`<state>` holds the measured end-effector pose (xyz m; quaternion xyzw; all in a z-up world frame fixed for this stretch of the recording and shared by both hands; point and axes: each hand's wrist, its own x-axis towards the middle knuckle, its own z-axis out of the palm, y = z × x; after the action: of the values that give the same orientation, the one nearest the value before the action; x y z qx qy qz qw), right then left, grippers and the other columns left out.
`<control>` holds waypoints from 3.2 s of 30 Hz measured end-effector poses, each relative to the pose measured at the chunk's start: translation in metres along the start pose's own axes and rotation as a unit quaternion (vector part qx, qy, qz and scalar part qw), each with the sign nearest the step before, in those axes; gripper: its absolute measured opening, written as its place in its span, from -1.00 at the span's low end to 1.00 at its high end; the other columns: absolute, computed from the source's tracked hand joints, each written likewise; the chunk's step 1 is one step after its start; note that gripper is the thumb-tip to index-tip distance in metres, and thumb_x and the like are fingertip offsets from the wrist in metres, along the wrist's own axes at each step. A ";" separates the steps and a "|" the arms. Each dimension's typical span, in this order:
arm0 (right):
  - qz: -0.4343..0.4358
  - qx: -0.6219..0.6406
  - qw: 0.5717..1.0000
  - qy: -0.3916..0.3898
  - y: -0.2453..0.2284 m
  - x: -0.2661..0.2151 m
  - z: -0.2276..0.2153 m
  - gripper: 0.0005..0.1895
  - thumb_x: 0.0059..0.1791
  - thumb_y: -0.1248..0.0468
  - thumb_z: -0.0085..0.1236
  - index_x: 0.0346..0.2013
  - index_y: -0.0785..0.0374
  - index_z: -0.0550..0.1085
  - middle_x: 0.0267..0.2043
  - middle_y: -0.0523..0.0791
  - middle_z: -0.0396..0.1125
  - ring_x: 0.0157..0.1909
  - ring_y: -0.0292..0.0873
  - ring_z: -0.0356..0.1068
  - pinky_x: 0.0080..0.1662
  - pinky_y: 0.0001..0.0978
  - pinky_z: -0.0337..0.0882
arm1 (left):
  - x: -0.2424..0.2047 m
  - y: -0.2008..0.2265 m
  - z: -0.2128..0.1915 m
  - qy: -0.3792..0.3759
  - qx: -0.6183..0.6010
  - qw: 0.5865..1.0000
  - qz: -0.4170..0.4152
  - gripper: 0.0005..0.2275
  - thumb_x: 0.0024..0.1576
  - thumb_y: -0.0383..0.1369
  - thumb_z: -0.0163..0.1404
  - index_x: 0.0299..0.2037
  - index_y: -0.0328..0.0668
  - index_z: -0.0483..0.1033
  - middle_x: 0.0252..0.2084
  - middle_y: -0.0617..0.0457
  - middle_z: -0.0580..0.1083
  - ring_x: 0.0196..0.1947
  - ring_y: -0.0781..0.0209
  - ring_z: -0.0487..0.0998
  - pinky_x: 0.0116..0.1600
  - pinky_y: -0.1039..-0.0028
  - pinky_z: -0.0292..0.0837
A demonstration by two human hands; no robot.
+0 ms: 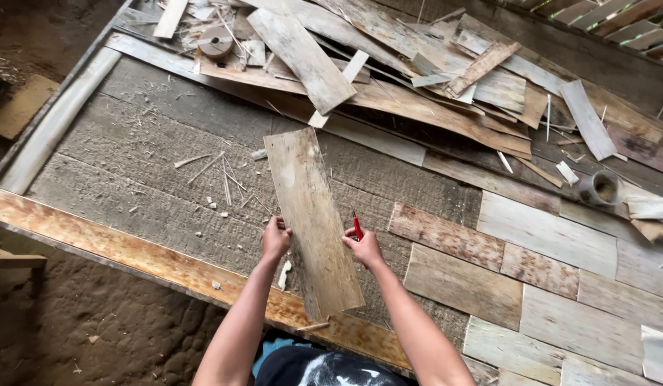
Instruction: The person uses a red utility knife to scrape the surface of a wooden plank on a workbench. They repeatedly scrape along the length of the plank, flip it over, and continue scraping the other side. The person then places the plank onto a nearby surface with other wood pieces.
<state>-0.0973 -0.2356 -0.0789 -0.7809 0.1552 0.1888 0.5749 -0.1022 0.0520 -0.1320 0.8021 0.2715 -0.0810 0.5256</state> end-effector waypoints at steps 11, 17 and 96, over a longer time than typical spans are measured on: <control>0.050 -0.188 0.981 -0.011 -0.009 0.040 0.010 -0.77 -0.17 0.28 0.42 -0.24 0.04 0.64 -0.29 -0.23 0.58 -0.10 -0.19 0.56 -0.01 -0.34 0.52 | 0.021 0.036 -0.017 -0.112 0.042 0.990 -0.071 -0.70 0.00 -0.47 0.29 -0.10 -0.29 0.50 -0.19 -0.06 0.59 -0.43 0.05 0.68 -0.44 0.45 0.70; 0.102 -0.240 0.965 -0.002 0.029 0.067 -0.005 -0.79 -0.20 0.19 0.43 -0.29 -0.11 0.65 -0.31 -0.33 0.57 -0.11 -0.22 0.56 -0.01 -0.37 0.50 | 0.027 0.059 -0.007 -0.184 -0.010 0.981 -0.061 -0.70 0.05 -0.56 0.23 -0.05 -0.43 0.44 -0.15 -0.25 0.51 -0.39 -0.06 0.66 -0.42 0.36 0.73; 0.090 -0.329 0.939 -0.045 -0.174 0.178 -0.017 -0.49 0.08 0.07 -0.07 0.22 0.33 0.24 0.13 0.29 0.39 0.19 0.30 0.41 0.18 0.21 0.42 | 0.123 0.201 0.132 -0.181 0.504 0.817 0.214 -0.19 -0.01 -0.26 0.22 0.46 0.44 0.05 0.58 0.33 -0.11 0.57 -0.07 -0.20 0.15 -0.82 -0.15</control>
<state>0.1412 -0.2059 -0.0130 -0.8999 0.1282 0.3151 0.2729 0.1263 -0.0826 -0.0799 0.9638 -0.0854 -0.2356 0.0911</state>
